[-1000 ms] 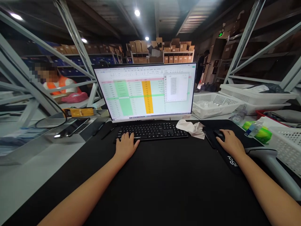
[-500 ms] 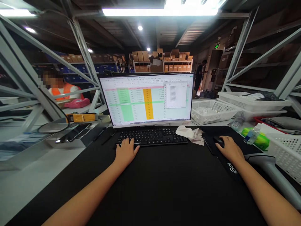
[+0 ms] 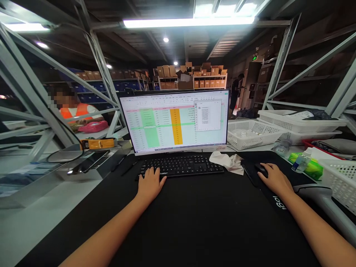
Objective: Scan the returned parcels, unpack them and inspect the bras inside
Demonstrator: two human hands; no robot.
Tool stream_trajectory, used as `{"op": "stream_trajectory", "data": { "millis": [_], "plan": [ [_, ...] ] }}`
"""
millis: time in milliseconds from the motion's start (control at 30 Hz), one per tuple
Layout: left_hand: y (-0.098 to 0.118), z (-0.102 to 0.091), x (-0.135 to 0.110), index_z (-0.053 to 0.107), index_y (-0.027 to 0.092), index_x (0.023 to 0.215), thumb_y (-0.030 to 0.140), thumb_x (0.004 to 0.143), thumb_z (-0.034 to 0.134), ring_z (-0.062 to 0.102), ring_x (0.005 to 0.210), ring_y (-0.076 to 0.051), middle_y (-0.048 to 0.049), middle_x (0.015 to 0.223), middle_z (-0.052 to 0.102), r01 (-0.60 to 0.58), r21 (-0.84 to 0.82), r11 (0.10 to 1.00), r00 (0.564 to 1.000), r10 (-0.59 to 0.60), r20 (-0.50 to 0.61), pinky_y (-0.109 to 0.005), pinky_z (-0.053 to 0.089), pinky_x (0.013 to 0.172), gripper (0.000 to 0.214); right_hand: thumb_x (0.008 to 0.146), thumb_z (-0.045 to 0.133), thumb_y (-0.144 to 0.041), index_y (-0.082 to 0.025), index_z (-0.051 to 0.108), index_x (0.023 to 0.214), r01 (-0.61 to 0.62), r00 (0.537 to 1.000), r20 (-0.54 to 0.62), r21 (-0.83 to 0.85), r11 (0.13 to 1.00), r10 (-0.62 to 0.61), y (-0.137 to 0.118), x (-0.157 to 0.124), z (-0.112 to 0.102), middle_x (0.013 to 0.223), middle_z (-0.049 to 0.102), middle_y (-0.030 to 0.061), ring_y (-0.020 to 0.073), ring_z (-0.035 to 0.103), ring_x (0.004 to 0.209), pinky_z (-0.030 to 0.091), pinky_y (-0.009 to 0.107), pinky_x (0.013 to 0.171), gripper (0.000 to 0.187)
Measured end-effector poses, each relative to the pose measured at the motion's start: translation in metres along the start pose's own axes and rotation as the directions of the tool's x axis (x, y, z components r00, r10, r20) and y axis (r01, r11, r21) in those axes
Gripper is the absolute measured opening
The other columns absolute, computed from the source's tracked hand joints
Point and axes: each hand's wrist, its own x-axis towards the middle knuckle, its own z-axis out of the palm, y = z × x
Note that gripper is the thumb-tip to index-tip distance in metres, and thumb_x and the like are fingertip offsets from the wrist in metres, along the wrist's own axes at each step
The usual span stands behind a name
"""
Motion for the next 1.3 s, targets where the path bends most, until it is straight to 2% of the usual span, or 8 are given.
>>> {"op": "stream_trajectory", "data": {
  "millis": [333,833,1300],
  "plan": [
    [-0.001,-0.003,0.001,0.052,0.01,0.142,0.046,0.1,0.037,0.045,0.136,-0.04,-0.0256,0.148,0.049,0.001,-0.011,1.0,1.0,-0.001,0.018,-0.064,0.041,0.105,0.058,0.087,0.044,-0.052,-0.013,0.062,0.127,0.021,0.998,-0.053,0.046,0.999,-0.019,-0.004,0.003,0.002,0.119,0.059,0.0186,0.0323,0.061,0.11,0.05,0.048,0.1,0.059],
    [-0.002,0.002,0.002,0.053,0.012,0.143,0.045,0.1,0.04,0.047,0.136,-0.039,-0.0245,0.146,0.052,0.016,0.009,1.0,1.0,-0.016,-0.002,-0.063,0.041,0.104,0.056,0.084,0.047,-0.053,-0.019,0.064,0.121,0.037,0.992,-0.122,0.101,0.994,-0.025,-0.003,0.003,0.009,0.118,0.062,0.0153,0.031,0.064,0.11,0.052,0.046,0.099,0.053],
    [-0.001,0.0,0.001,0.053,0.012,0.142,0.045,0.1,0.036,0.046,0.136,-0.039,-0.0247,0.147,0.05,0.02,0.008,1.0,1.0,-0.02,0.002,-0.063,0.04,0.105,0.056,0.083,0.045,-0.052,-0.016,0.064,0.119,0.032,0.994,-0.112,0.107,0.994,-0.019,-0.005,0.004,0.008,0.117,0.061,0.0174,0.0323,0.064,0.108,0.052,0.047,0.099,0.055]
  ]
}}
